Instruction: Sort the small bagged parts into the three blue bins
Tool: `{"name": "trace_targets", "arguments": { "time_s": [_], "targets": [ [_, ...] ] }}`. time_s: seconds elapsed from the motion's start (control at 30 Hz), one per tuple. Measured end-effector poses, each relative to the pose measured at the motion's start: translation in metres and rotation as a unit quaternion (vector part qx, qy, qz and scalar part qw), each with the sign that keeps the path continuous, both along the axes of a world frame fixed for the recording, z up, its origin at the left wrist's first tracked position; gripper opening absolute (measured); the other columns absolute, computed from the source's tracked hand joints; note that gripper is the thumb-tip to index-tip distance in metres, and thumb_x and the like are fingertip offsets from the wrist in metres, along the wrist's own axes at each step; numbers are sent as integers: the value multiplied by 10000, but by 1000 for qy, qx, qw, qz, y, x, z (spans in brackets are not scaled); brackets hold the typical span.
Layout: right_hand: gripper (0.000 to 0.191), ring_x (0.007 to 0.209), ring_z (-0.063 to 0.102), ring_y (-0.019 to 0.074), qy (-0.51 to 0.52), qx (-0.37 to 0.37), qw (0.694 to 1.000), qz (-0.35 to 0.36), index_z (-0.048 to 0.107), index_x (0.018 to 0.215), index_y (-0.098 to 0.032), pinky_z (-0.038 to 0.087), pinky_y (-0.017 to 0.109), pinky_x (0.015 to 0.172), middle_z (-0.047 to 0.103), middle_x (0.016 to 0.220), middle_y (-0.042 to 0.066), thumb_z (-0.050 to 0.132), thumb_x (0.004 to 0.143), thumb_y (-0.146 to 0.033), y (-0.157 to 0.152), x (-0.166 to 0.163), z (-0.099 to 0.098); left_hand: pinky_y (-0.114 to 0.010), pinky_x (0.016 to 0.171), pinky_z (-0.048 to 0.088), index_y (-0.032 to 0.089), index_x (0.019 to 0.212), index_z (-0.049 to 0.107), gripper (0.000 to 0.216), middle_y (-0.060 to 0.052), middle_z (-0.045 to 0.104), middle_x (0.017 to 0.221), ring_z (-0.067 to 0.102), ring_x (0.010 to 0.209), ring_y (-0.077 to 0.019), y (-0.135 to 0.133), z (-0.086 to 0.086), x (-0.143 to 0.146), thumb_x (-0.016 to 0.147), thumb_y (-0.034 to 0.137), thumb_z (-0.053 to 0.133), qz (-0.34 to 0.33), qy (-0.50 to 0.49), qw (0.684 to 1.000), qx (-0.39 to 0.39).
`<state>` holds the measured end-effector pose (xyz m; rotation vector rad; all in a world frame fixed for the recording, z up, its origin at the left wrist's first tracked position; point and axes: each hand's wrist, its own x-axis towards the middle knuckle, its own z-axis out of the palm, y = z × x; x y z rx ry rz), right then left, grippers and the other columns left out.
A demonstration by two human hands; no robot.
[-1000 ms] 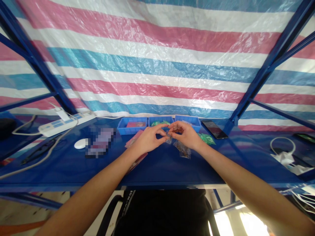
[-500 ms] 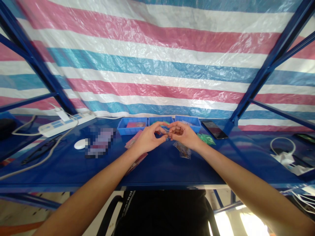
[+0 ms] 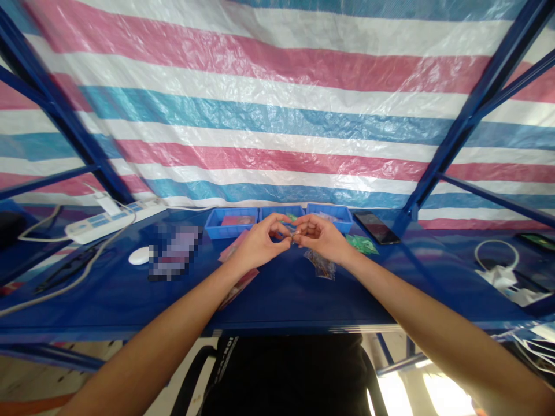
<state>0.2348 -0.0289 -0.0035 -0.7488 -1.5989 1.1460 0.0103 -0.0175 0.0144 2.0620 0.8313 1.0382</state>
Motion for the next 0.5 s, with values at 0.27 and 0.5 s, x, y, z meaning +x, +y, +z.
{"name": "trace_targets", "arguments": {
  "time_s": [0.27,0.5],
  "targets": [
    [357,825,672,163,-35,18,999,-11,700,1126,-225,564,318,779,718,926,11,847,815,-321,-1,0,-1,-313,816,588,243,1340,623,451,-17,800,975,776,892,-209,-7,6,-1,899,277,713,-11,28,1000,4],
    [295,785,654,151,-34,11,999,-7,677,1067,-215,524,308,772,696,870,-18,763,785,-225,0,1,0,-327,882,604,236,1347,611,449,-37,819,1034,799,941,-212,-8,5,2,909,247,712,-38,20,999,-12]
  ]
}}
